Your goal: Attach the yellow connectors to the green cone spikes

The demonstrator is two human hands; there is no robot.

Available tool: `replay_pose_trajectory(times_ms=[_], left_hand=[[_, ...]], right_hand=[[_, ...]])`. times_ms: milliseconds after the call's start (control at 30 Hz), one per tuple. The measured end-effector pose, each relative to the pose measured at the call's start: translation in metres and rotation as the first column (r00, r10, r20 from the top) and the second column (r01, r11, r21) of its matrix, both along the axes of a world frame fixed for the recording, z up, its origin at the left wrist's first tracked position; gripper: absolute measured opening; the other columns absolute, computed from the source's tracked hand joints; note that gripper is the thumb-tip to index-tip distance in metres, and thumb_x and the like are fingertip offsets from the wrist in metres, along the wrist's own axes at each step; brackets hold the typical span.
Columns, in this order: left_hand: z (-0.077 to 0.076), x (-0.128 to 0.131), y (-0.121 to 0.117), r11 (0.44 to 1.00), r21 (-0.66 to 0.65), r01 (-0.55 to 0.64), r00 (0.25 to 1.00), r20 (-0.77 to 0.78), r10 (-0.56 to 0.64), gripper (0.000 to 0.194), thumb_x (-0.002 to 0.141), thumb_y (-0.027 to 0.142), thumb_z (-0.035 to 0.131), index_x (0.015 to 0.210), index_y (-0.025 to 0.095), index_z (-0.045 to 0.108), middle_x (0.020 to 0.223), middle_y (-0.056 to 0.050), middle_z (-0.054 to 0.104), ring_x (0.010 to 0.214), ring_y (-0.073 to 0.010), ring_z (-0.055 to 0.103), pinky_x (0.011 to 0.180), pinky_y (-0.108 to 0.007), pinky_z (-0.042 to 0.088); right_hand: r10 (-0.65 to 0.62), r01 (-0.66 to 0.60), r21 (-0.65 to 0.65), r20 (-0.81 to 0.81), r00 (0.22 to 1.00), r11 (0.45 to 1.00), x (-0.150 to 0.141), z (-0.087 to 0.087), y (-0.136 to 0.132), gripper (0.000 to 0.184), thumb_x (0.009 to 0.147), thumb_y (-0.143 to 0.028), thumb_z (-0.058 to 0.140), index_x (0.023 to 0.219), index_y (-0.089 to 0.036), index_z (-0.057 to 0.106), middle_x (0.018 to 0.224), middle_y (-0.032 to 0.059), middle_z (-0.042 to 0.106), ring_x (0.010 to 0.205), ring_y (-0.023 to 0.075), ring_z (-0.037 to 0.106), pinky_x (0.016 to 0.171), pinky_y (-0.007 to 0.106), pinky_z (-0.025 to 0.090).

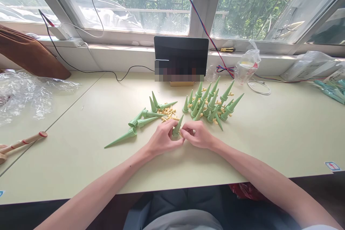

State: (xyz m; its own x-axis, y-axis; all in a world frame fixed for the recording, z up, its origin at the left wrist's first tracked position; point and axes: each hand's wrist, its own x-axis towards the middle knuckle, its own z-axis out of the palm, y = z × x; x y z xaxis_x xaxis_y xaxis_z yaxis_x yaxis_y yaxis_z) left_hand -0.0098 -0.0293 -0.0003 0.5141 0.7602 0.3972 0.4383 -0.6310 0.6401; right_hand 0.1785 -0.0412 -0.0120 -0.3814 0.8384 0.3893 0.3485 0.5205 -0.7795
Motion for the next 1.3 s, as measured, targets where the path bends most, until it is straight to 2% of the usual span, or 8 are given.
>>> replay_pose_trajectory(times_ms=[300,933,1300], left_hand=[[0.0024,0.0028,-0.0039,1.000,-0.012,0.010,1.000,0.003,-0.010,0.019,0.071,0.021,0.067,0.077,0.018,0.049,0.065,0.006,0.044,0.054,-0.0071,0.037,0.052,-0.022,0.033],[0.0028,0.0064,-0.0092,0.996,-0.029,-0.084,0.996,-0.011,0.083,0.023,0.068,0.022,0.065,0.071,0.020,0.042,0.059,0.007,0.039,0.052,-0.0076,0.035,0.052,-0.022,0.031],[0.0025,0.0065,-0.0087,0.994,-0.010,-0.108,0.994,-0.005,0.107,0.025,0.067,0.020,0.064,0.069,0.020,0.039,0.059,0.007,0.037,0.052,-0.0079,0.032,0.052,-0.023,0.030]], right_hand=[[0.031,-0.031,-0.001,0.001,1.000,1.000,0.0021,0.0025,-0.0013,0.024,0.085,-0.016,0.052,0.062,-0.019,0.044,0.054,-0.0051,0.041,0.050,0.0079,0.036,0.050,0.022,0.031],[0.023,-0.022,-0.025,0.027,0.999,0.999,0.0013,0.0006,-0.0008,0.026,0.086,-0.017,0.049,0.061,-0.019,0.044,0.055,-0.0045,0.041,0.051,0.0082,0.035,0.051,0.023,0.030],[0.017,-0.015,-0.118,0.014,1.000,0.993,0.0016,-0.0011,0.0013,0.024,0.087,-0.021,0.049,0.063,-0.019,0.047,0.056,-0.0043,0.040,0.052,0.0089,0.033,0.050,0.024,0.028]])
